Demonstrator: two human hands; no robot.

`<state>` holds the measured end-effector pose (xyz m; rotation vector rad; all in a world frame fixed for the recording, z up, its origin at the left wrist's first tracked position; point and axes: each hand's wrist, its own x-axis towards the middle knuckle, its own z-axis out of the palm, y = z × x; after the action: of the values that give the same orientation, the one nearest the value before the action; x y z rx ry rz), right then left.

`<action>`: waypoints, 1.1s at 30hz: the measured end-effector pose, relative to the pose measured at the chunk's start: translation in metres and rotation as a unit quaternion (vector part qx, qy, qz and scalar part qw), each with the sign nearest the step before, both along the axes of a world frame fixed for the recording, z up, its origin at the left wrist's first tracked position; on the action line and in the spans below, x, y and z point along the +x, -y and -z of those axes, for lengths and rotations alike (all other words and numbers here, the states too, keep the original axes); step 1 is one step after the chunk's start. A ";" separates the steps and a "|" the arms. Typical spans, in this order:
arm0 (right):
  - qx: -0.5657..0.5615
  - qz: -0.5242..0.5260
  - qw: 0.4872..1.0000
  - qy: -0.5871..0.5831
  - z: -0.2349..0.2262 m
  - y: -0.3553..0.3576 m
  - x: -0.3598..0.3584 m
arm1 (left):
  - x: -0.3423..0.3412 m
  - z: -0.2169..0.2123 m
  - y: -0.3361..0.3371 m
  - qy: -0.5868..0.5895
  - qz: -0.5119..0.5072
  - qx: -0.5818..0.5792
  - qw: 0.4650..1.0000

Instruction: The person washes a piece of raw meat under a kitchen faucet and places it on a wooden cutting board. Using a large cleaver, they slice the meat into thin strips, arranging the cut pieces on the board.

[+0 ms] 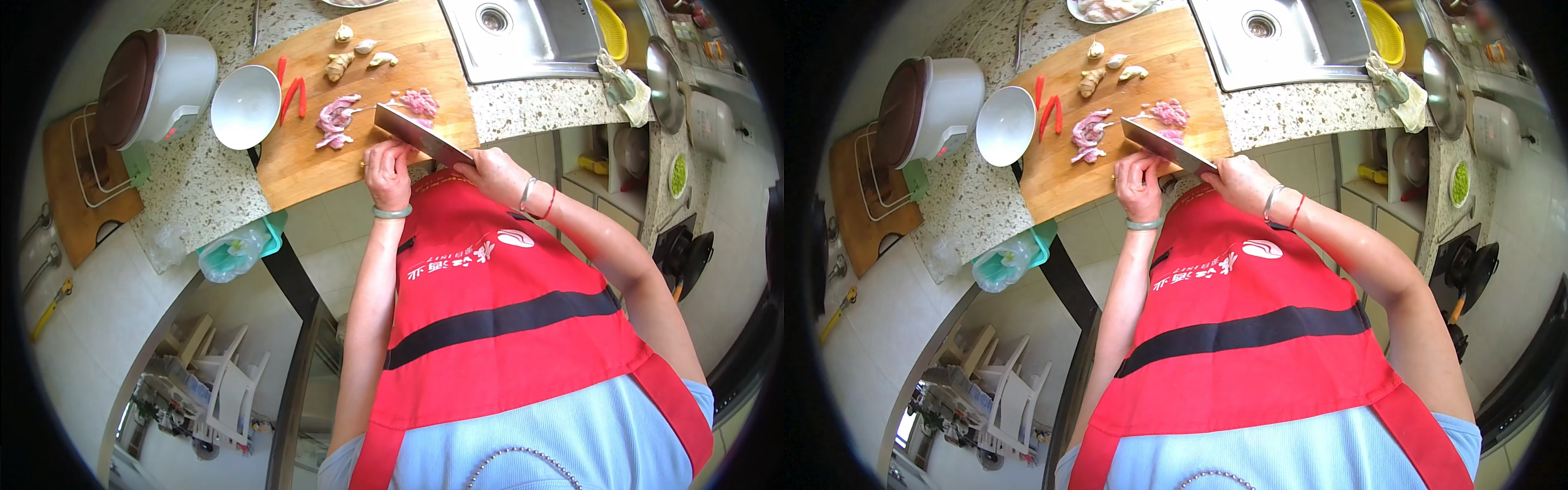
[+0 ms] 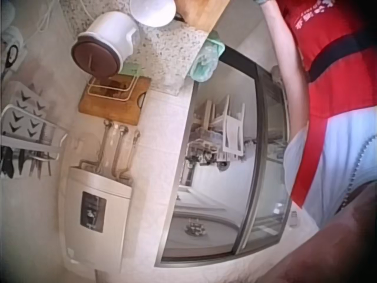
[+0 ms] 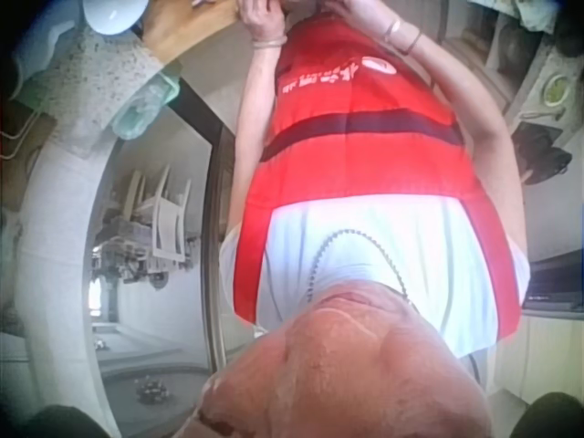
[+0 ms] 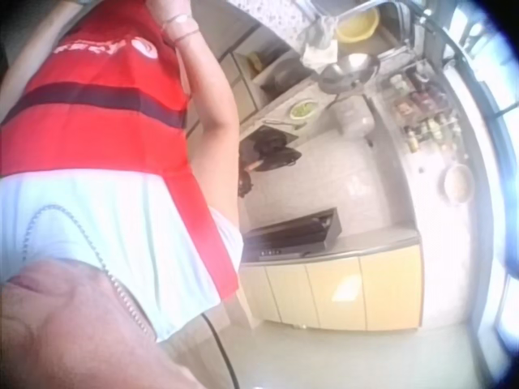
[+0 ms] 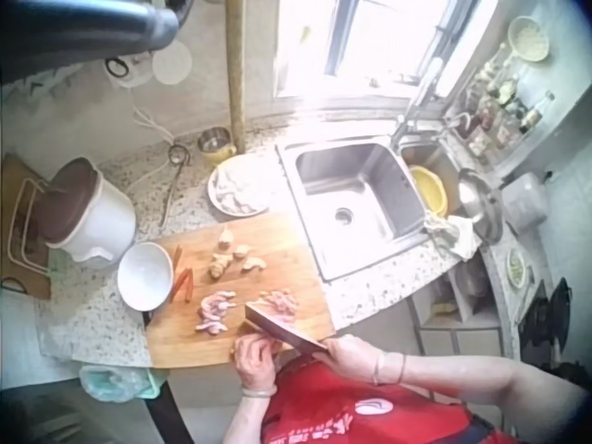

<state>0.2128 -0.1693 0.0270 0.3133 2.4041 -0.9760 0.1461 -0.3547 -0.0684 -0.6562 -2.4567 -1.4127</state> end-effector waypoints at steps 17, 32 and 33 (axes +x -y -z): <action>-0.095 0.101 0.989 -0.049 -0.017 -0.007 -0.021 | -0.007 -0.022 0.009 0.044 0.064 -0.035 0.996; 0.025 0.096 0.990 -0.095 -0.010 -0.032 0.018 | -0.063 -0.021 -0.004 -0.037 0.333 -0.094 0.937; 0.042 0.087 0.990 -0.106 -0.009 -0.033 0.022 | -0.062 -0.020 -0.004 -0.033 0.330 -0.101 0.938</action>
<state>0.2349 -0.1365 0.0364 0.4787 2.6517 -1.0296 0.0838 -0.3505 -0.0486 -1.6640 -2.4504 -1.2903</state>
